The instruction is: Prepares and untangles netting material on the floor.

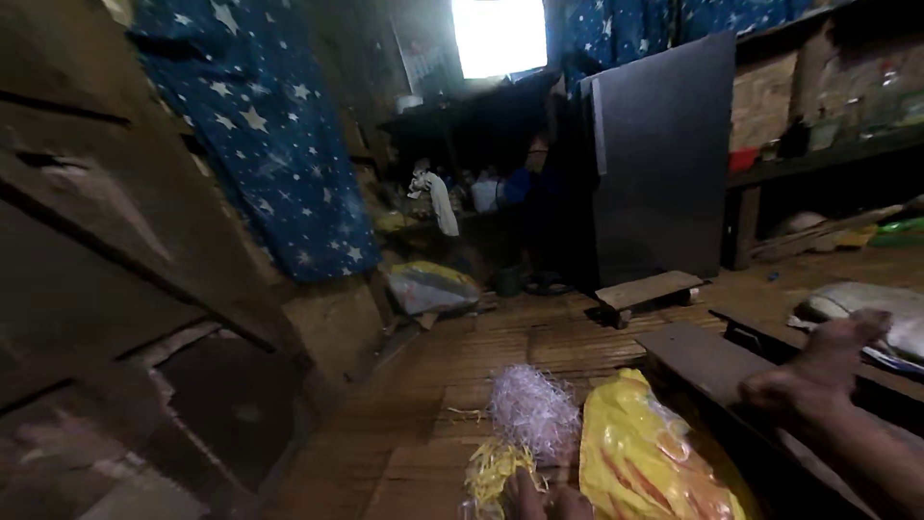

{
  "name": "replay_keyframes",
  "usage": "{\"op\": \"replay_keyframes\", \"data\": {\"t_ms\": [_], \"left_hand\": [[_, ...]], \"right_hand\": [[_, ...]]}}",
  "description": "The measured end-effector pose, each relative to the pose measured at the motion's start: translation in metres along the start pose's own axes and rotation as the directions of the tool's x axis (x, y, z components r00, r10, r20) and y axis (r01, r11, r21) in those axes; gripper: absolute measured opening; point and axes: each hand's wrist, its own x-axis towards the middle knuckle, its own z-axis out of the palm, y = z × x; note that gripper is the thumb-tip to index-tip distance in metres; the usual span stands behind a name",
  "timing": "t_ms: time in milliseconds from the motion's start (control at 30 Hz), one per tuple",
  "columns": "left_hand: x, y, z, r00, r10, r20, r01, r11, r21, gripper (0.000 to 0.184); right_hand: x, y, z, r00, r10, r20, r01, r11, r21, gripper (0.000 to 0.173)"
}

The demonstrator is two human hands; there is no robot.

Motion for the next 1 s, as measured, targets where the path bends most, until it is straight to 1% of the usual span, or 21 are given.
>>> {"op": "replay_keyframes", "data": {"t_ms": [33,100,167,200,233,267,300,333,400,467,567,600,633,667,700,733,800,867,933,967,1000], "left_hand": [[0.001,-0.009,0.004,0.993,0.067,0.102,-0.057,0.994,-0.096,0.046],[0.003,-0.017,0.016,0.922,0.23,0.312,-0.149,0.953,-0.263,0.038],[-0.022,0.019,-0.01,0.831,0.053,0.553,0.072,0.977,-0.201,0.037],[-0.041,0.042,-0.027,0.816,-0.06,0.575,0.152,0.982,-0.114,0.037],[-0.057,0.058,-0.039,0.809,-0.133,0.573,0.196,0.979,-0.05,0.036],[-0.051,0.054,-0.037,0.793,-0.082,0.604,0.137,0.989,-0.046,0.033],[-0.039,0.041,-0.024,0.791,-0.002,0.612,0.063,0.995,-0.078,0.03],[-0.028,0.025,-0.008,0.796,0.07,0.601,0.01,0.992,-0.128,0.032],[-0.026,0.007,0.012,0.828,0.11,0.55,0.006,0.979,-0.205,0.041],[-0.049,0.027,-0.01,0.855,0.022,0.518,0.135,0.955,-0.264,0.047],[-0.077,0.048,-0.035,0.866,-0.104,0.488,0.376,0.779,-0.502,0.03],[-0.077,0.042,-0.029,0.86,-0.138,0.491,0.42,0.738,-0.528,0.031],[-0.067,0.028,-0.017,0.87,-0.091,0.484,0.363,0.784,-0.504,0.027],[-0.039,-0.014,0.002,0.823,0.222,0.523,0.095,0.854,-0.512,0.027],[-0.02,-0.03,0.017,0.776,0.293,0.559,-0.054,0.913,-0.404,0.027],[-0.013,-0.031,0.026,0.781,0.254,0.57,-0.104,0.954,-0.282,0.026],[-0.013,-0.02,0.031,0.824,0.136,0.55,-0.089,0.99,-0.111,0.029],[-0.009,-0.02,0.026,0.863,0.15,0.482,-0.131,0.989,-0.073,0.035],[0.012,-0.023,0.005,0.812,0.262,0.522,-0.215,0.965,-0.151,0.083],[0.02,-0.021,0.0,0.795,0.285,0.536,-0.208,0.957,-0.201,0.096],[0.02,-0.013,-0.005,0.801,0.24,0.548,-0.153,0.968,-0.199,0.095]], "right_hand": [[0.008,0.007,-0.006,0.997,-0.023,-0.078,0.019,0.998,-0.061,0.033],[0.031,0.022,-0.024,0.986,-0.04,-0.162,0.014,0.987,-0.16,0.033],[0.085,0.073,-0.064,0.951,-0.025,-0.309,-0.022,0.989,-0.147,0.027],[0.122,0.119,-0.098,0.958,-0.013,-0.286,-0.021,0.993,-0.117,0.026],[0.164,0.182,-0.141,0.987,-0.016,-0.161,0.0,0.995,-0.098,0.03],[0.207,0.248,-0.181,1.0,-0.006,-0.011,0.005,0.992,-0.126,0.036],[0.238,0.287,-0.208,0.997,0.056,0.05,-0.045,0.977,-0.209,0.039],[0.254,0.299,-0.224,0.991,0.118,0.069,-0.093,0.951,-0.294,0.039],[0.252,0.278,-0.232,0.991,0.107,0.076,-0.072,0.927,-0.369,0.036],[0.238,0.256,-0.235,0.989,-0.074,0.127,0.116,0.922,-0.37,0.04],[0.208,0.253,-0.218,0.907,-0.373,0.192,0.407,0.896,-0.178,0.052],[0.197,0.258,-0.211,0.886,-0.424,0.187,0.446,0.89,-0.096,0.054],[0.188,0.264,-0.204,0.884,-0.44,0.157,0.452,0.891,-0.052,0.054],[0.18,0.27,-0.199,0.901,-0.422,0.101,0.428,0.903,-0.043,0.049],[0.175,0.277,-0.195,0.928,-0.372,0.025,0.373,0.926,-0.053,0.041],[0.174,0.281,-0.191,0.953,-0.296,-0.067,0.292,0.954,-0.065,0.034],[0.181,0.289,-0.188,0.969,-0.132,-0.209,0.118,0.99,-0.079,0.027],[0.197,0.301,-0.193,0.97,-0.006,-0.244,-0.014,0.997,-0.082,0.027],[0.217,0.318,-0.202,0.965,0.121,-0.233,-0.147,0.984,-0.098,0.03],[0.227,0.325,-0.205,0.962,0.166,-0.219,-0.196,0.973,-0.123,0.031],[0.237,0.331,-0.207,0.958,0.192,-0.211,-0.226,0.962,-0.152,0.03]]}}
